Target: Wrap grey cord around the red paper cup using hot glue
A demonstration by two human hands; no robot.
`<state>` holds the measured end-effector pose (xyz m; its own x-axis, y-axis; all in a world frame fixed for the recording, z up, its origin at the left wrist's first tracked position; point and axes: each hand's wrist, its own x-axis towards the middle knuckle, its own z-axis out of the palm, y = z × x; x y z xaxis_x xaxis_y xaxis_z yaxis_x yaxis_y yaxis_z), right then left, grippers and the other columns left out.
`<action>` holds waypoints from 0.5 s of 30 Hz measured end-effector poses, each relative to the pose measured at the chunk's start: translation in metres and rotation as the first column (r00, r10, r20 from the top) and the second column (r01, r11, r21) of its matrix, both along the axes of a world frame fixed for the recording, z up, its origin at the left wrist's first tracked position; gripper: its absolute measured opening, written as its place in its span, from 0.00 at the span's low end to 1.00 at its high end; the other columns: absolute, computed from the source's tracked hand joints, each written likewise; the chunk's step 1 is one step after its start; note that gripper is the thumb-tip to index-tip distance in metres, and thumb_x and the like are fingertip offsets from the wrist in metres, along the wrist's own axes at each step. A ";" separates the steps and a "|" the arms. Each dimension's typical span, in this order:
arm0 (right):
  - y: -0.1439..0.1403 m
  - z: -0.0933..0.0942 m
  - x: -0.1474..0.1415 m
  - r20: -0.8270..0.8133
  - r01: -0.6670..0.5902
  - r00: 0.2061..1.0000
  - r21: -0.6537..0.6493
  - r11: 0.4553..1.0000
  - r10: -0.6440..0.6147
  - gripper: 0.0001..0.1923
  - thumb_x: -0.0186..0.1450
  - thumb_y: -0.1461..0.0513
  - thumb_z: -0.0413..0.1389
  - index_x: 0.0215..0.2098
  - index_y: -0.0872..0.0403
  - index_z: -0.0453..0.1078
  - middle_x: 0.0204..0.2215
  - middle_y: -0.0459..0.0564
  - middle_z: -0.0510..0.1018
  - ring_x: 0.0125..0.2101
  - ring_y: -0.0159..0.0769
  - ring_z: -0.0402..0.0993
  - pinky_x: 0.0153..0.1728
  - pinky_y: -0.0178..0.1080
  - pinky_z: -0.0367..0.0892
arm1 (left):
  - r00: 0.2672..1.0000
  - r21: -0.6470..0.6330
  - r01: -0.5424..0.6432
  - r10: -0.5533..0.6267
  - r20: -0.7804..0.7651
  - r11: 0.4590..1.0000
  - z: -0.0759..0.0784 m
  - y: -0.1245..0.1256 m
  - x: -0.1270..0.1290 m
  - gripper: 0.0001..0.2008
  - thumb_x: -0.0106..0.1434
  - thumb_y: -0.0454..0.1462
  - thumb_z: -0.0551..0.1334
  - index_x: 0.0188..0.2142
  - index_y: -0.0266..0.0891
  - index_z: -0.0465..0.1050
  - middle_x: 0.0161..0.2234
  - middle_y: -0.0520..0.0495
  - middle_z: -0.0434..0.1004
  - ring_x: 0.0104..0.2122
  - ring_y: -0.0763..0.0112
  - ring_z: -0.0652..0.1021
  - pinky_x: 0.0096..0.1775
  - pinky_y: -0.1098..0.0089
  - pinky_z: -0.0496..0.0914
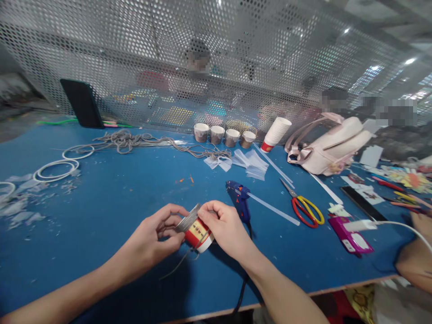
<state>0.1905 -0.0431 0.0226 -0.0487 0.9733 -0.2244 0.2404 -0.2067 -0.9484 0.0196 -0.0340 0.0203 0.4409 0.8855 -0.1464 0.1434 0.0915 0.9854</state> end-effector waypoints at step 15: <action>-0.005 -0.001 -0.005 0.044 -0.024 0.999 0.155 0.988 0.017 0.12 0.63 0.55 0.52 0.27 0.55 0.66 0.20 0.41 0.64 0.20 0.26 0.57 0.20 0.30 0.55 | 0.994 0.023 -0.111 0.111 -0.017 0.994 -0.003 0.002 0.000 0.08 0.52 0.35 0.61 0.33 0.39 0.65 0.21 0.56 0.72 0.21 0.76 0.71 0.25 0.76 0.63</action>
<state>0.1850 -0.0485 0.0217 -0.0628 0.9954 -0.0728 0.2833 -0.0521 -0.9576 0.0191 -0.0324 0.0172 0.3370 0.9320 -0.1339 0.1515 0.0866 0.9846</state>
